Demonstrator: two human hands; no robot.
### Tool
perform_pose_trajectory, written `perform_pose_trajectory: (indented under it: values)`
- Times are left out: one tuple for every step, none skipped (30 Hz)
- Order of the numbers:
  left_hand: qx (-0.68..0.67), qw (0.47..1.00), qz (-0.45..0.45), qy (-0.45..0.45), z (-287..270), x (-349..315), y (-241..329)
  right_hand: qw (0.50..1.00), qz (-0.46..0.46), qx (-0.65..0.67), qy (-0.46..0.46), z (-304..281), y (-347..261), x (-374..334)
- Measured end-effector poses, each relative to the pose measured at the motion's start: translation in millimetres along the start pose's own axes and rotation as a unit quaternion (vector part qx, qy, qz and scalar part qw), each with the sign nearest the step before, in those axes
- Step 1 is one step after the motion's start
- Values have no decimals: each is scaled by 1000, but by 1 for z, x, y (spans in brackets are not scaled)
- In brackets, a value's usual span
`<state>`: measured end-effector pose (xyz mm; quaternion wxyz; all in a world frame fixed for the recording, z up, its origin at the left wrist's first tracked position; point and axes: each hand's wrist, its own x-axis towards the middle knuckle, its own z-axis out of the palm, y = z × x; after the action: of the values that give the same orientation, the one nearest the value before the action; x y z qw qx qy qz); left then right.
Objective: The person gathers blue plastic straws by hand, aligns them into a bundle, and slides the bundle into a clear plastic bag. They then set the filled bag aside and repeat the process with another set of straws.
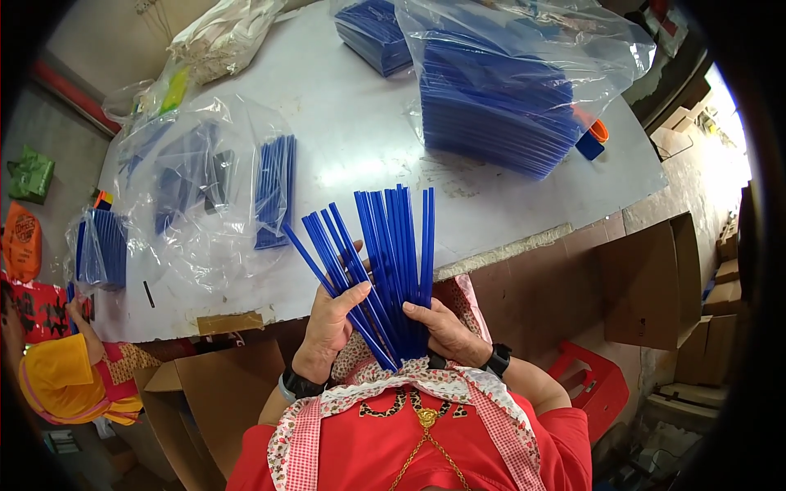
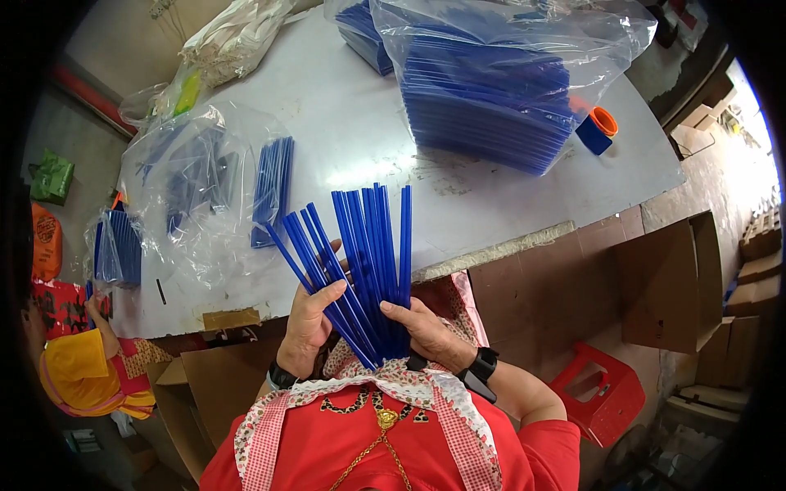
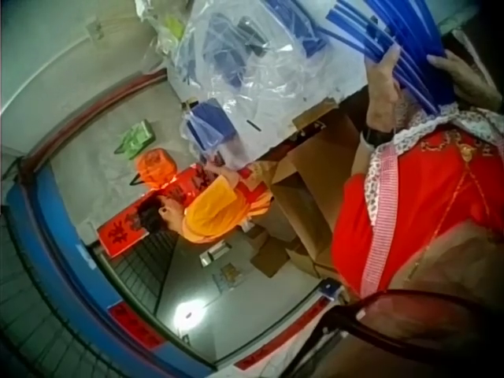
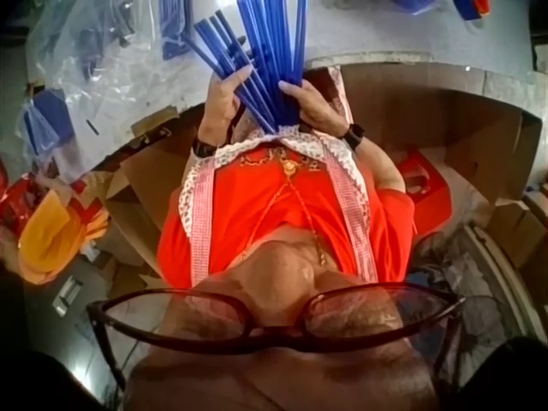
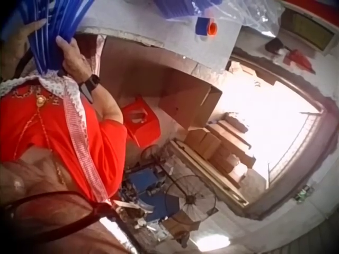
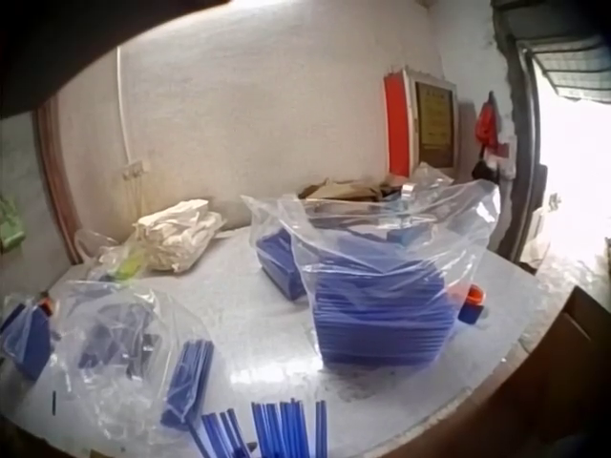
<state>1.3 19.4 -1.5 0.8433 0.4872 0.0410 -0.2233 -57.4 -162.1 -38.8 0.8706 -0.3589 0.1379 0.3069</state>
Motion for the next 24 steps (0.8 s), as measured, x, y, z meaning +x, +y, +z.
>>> perform_pose_trajectory:
  values:
    - [0,1000,0,2,0,0,0,1000,1,-2,0,1,-1,-1]
    - [-1,1000,1,3,0,0,0,1000,1,-3,0,2,-3,-1]
    - [-2,1000,-1,4,0,0,0,1000,2,-5,0,3,-3,-2]
    - [-3,1000,-2,5,0,0,0,1000,3,-5,-1,2,-3,-1]
    - [-4,1000,-4,6,0,0,0,1000,0,-2,0,2,-2,-1]
    - [-4,1000,-3,6,0,0,0,1000,-2,0,2,1,-1,0]
    - [-7,1000,-6,9,1,-1,0,1000,-5,3,3,1,0,0]
    - [-9,1000,-8,11,2,-2,0,1000,-5,3,2,1,0,0]
    - [-12,1000,-10,14,3,-2,0,1000,-5,4,2,1,0,0]
    - [-12,1000,-9,14,2,-2,0,1000,-4,6,3,1,0,0]
    - [-12,1000,-8,14,1,-2,-1,1000,-4,8,3,1,0,0]
    - [-11,1000,-7,13,0,-1,-2,1000,-4,8,3,1,0,-1]
    - [-11,1000,-6,13,0,-1,-2,1000,-3,7,3,2,-1,-1]
    - [-11,1000,-5,13,0,-2,-1,1000,-2,6,2,3,-2,-2]
    - [-12,1000,-7,14,2,-3,0,1000,-1,5,2,3,-2,-2]
    - [-13,1000,-9,16,4,-3,1,1000,-1,5,2,3,-2,-2]
    - [-14,1000,-11,17,4,-4,2,1000,-1,2,3,2,-1,-2]
    - [-14,1000,-10,17,4,-4,2,1000,-1,-1,4,1,-1,-2]
    - [-13,1000,-11,14,3,-4,2,1000,-1,-3,5,1,0,-2]
    - [-11,1000,-12,11,2,-5,2,1000,0,-4,5,1,0,-2]
    - [-10,1000,-12,8,1,-5,2,1000,-2,-2,5,1,0,-2]
    - [-10,1000,-12,8,0,-5,2,1000,-5,0,5,1,0,-2]
    - [-20,1000,-11,-2,-2,-4,2,1000,-7,2,6,1,0,-2]
    - [-31,999,-9,-12,-3,-4,1,1000,-7,2,6,1,0,-2]
